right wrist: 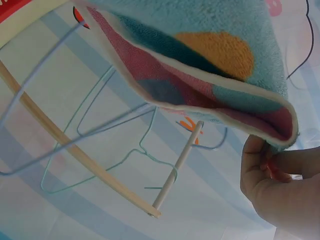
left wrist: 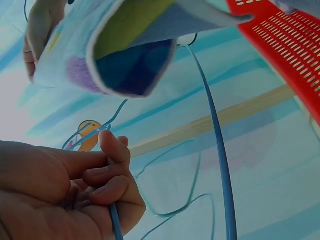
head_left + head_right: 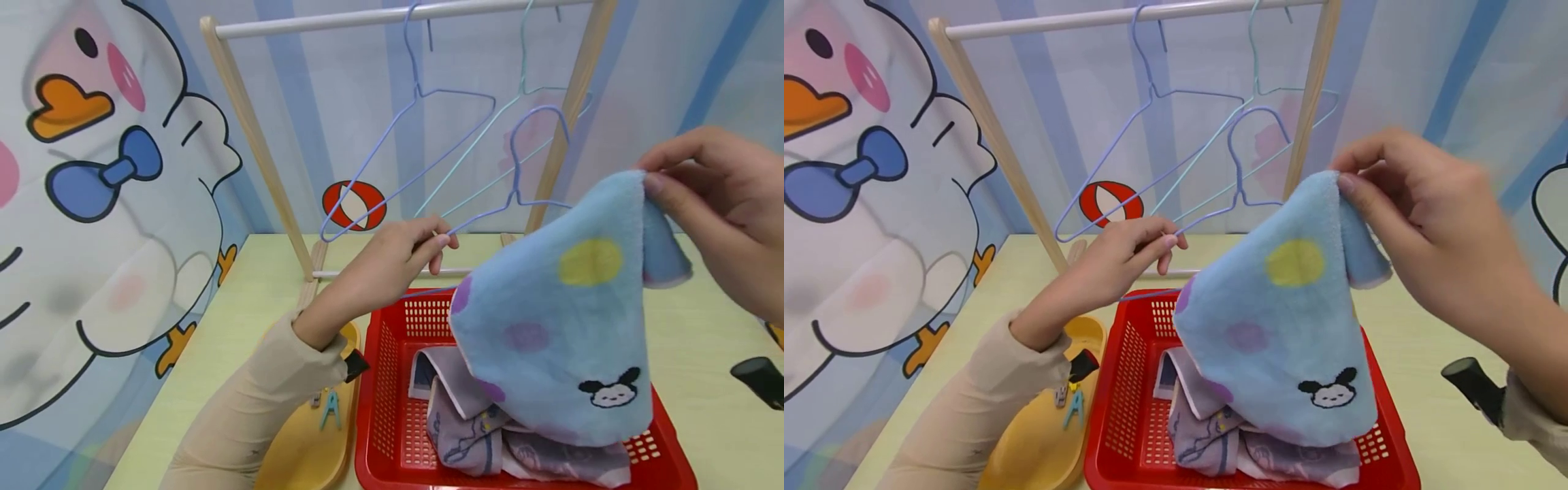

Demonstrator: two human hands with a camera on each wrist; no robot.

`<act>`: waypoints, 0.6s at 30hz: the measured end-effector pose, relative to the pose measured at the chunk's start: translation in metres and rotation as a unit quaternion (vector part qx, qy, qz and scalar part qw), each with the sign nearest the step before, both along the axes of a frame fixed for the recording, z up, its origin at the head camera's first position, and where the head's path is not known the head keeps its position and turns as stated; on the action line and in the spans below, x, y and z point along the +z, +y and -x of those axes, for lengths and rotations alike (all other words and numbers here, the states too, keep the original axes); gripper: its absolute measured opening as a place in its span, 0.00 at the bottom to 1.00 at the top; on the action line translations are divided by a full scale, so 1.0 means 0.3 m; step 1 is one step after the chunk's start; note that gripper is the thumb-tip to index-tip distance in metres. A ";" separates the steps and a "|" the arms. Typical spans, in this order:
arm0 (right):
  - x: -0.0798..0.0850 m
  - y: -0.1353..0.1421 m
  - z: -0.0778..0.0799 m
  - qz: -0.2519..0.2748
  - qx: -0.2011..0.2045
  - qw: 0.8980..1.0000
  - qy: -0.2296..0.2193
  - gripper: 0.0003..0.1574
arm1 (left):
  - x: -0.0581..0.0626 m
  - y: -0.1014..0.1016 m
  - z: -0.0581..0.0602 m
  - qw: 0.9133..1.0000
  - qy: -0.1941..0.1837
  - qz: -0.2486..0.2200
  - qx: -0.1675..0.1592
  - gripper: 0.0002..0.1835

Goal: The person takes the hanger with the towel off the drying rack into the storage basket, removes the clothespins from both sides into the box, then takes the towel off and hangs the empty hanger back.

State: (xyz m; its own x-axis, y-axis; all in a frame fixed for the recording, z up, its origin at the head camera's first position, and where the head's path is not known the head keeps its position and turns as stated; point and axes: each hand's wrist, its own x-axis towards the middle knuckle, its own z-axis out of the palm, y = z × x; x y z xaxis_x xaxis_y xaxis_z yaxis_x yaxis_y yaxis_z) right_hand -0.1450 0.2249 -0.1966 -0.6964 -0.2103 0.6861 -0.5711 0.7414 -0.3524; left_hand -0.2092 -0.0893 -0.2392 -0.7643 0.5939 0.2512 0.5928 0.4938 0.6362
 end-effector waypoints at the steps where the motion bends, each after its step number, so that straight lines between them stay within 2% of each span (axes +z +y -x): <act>1: -0.004 -0.011 -0.002 -0.007 -0.001 1.000 -0.003 0.15 | 0.008 -0.007 -0.005 1.000 0.006 -0.003 0.002 0.10; 6: -0.027 -0.054 -0.015 -0.036 -0.005 0.999 -0.008 0.13 | 0.051 -0.044 -0.030 0.999 0.042 -0.020 0.008 0.09; 10: -0.038 -0.082 -0.023 -0.039 0.012 0.999 0.000 0.10 | 0.078 -0.066 -0.050 0.997 0.069 -0.028 0.015 0.09; 15: -0.057 -0.113 -0.040 -0.041 0.041 0.998 0.007 0.09 | 0.092 -0.089 -0.071 0.995 0.086 -0.028 0.032 0.09; 18: -0.081 -0.122 -0.046 -0.042 0.048 0.998 0.000 0.12 | 0.098 -0.101 -0.077 0.995 0.087 -0.031 0.035 0.09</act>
State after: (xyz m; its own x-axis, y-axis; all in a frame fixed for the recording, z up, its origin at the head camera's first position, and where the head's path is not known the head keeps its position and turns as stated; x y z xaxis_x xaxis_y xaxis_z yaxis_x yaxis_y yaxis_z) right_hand -0.1313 0.1884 -0.2208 -0.6697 -0.3328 0.6639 -0.6416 0.7095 -0.2916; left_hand -0.1861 -0.1197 -0.2099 -0.7455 0.5194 0.4177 0.6617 0.5014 0.5575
